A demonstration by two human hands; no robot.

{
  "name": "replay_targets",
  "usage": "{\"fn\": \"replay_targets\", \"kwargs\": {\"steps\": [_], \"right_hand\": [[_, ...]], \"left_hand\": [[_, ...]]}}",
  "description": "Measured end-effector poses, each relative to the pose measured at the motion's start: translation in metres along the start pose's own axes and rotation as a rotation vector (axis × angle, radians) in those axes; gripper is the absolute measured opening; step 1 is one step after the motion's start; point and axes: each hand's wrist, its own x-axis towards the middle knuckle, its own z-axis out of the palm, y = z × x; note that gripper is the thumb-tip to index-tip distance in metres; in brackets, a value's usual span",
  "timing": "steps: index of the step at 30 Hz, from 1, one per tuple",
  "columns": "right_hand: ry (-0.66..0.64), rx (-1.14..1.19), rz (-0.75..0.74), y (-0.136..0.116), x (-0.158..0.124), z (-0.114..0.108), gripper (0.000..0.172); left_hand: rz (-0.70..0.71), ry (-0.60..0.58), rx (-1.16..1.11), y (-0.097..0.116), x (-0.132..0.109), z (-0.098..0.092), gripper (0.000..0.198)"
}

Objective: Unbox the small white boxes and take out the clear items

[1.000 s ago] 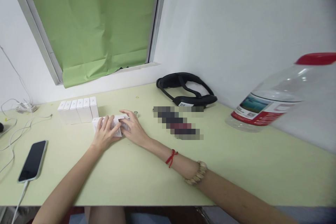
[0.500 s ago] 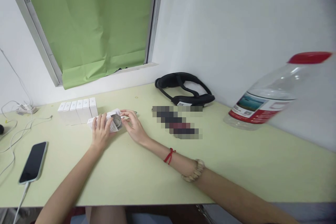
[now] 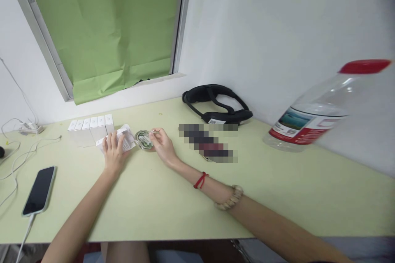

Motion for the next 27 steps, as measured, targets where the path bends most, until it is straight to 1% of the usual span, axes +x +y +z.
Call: {"fn": "replay_targets", "kwargs": {"steps": [4, 7, 9, 11, 13, 16, 18, 23, 27], "right_hand": [[-0.001, -0.177, -0.058, -0.001, 0.002, -0.005, 0.043], [0.061, -0.370, -0.126, -0.005, 0.002, -0.009, 0.035], [0.104, -0.491, -0.194, -0.009, 0.002, -0.011, 0.030], [0.113, -0.565, -0.263, -0.012, 0.002, -0.014, 0.027], [0.102, -0.603, -0.363, -0.014, 0.002, -0.016, 0.026], [0.066, -0.658, -0.535, -0.013, 0.004, -0.017, 0.029], [0.048, -0.696, -0.602, -0.010, 0.006, -0.016, 0.029], [0.054, -0.722, -0.655, -0.004, 0.008, -0.015, 0.026], [0.091, -0.748, -0.639, -0.003, 0.010, -0.018, 0.029]], "left_hand": [[-0.005, 0.010, -0.026, 0.004, 0.001, -0.002, 0.047], [-0.013, 0.004, -0.055, 0.005, 0.000, -0.001, 0.045], [-0.012, 0.000, -0.065, 0.005, 0.000, 0.000, 0.045], [-0.013, -0.001, -0.075, 0.005, 0.000, 0.000, 0.046], [-0.019, -0.002, -0.089, 0.006, 0.000, -0.001, 0.046], [-0.025, -0.013, -0.117, 0.007, 0.001, -0.004, 0.046], [-0.020, -0.023, -0.131, 0.008, 0.001, -0.006, 0.047], [-0.004, -0.012, -0.130, 0.008, 0.003, -0.008, 0.047], [0.002, -0.003, -0.146, 0.008, 0.003, -0.007, 0.048]]}}
